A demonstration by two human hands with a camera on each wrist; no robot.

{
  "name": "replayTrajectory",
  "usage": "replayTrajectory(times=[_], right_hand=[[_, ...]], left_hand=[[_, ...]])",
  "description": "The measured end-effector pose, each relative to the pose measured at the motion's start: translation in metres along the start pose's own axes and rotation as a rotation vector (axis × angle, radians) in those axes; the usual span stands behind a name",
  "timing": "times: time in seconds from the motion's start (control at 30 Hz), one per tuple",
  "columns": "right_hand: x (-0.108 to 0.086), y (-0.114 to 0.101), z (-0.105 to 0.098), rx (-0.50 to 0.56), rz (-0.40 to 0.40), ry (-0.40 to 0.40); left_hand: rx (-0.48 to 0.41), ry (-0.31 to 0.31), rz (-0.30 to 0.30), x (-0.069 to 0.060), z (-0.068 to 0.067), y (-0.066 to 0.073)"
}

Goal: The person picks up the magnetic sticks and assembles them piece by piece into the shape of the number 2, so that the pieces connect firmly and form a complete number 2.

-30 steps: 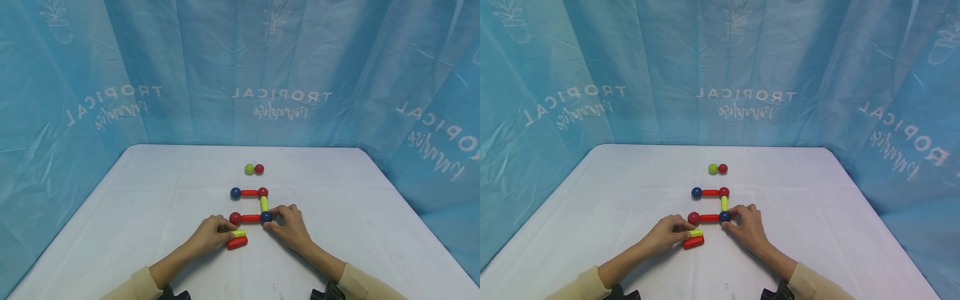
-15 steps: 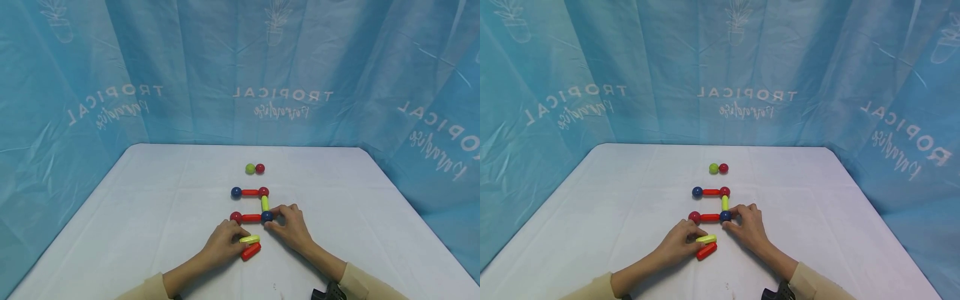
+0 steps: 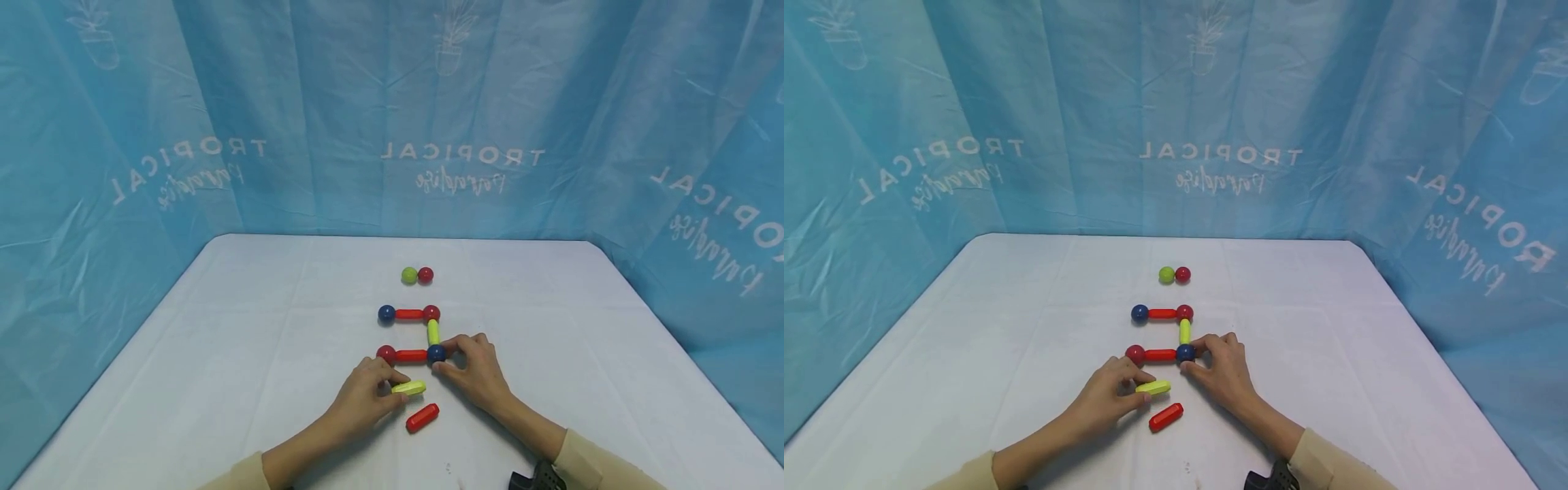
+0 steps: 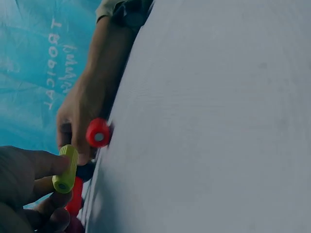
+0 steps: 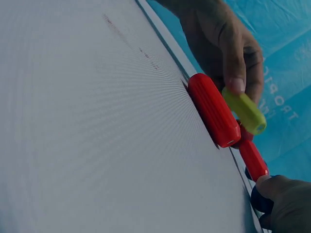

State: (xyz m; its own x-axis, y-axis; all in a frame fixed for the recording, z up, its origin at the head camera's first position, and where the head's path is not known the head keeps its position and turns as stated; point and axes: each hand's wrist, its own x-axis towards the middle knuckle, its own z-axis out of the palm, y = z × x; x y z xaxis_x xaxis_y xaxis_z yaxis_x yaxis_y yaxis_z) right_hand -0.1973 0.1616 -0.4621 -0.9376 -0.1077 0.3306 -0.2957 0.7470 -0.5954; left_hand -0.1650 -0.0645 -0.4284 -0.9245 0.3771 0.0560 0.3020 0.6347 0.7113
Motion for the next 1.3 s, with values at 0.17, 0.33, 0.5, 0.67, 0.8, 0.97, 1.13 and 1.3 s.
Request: replayTrajectory(times=[0.17,0.33,0.5,0.67,0.8,0.97,1.13,1.3], right_hand=[[0.000,-0.001,0.000,0.018,0.015,-0.011],[-0.001,0.000,-0.001,0.031,0.013,-0.018],[0.000,0.000,-0.001,0.033,0.004,-0.013],[0.000,0.000,-0.001,0.028,0.000,-0.007],[0.000,0.001,-0.001,0.028,-0.003,-0.004],[0.000,0.001,0.000,0.034,-0.002,-0.007],[0.000,0.001,-0.001,0.032,-0.004,-0.003],[0.000,0.000,-0.001,0.029,0.003,-0.009]], left_hand=[[-0.028,0.093,-0.090,-0.005,-0.012,-0.007],[-0.035,0.186,-0.165,-0.012,-0.021,-0.016],[-0.013,0.258,-0.174,-0.016,-0.024,-0.023],[-0.007,0.289,-0.182,-0.017,-0.023,-0.028],[-0.019,0.287,-0.181,-0.016,-0.022,-0.030],[-0.024,0.285,-0.180,-0.014,-0.021,-0.031],[-0.032,0.261,-0.185,-0.013,-0.021,-0.032],[-0.058,0.136,-0.194,-0.013,-0.027,-0.036]])
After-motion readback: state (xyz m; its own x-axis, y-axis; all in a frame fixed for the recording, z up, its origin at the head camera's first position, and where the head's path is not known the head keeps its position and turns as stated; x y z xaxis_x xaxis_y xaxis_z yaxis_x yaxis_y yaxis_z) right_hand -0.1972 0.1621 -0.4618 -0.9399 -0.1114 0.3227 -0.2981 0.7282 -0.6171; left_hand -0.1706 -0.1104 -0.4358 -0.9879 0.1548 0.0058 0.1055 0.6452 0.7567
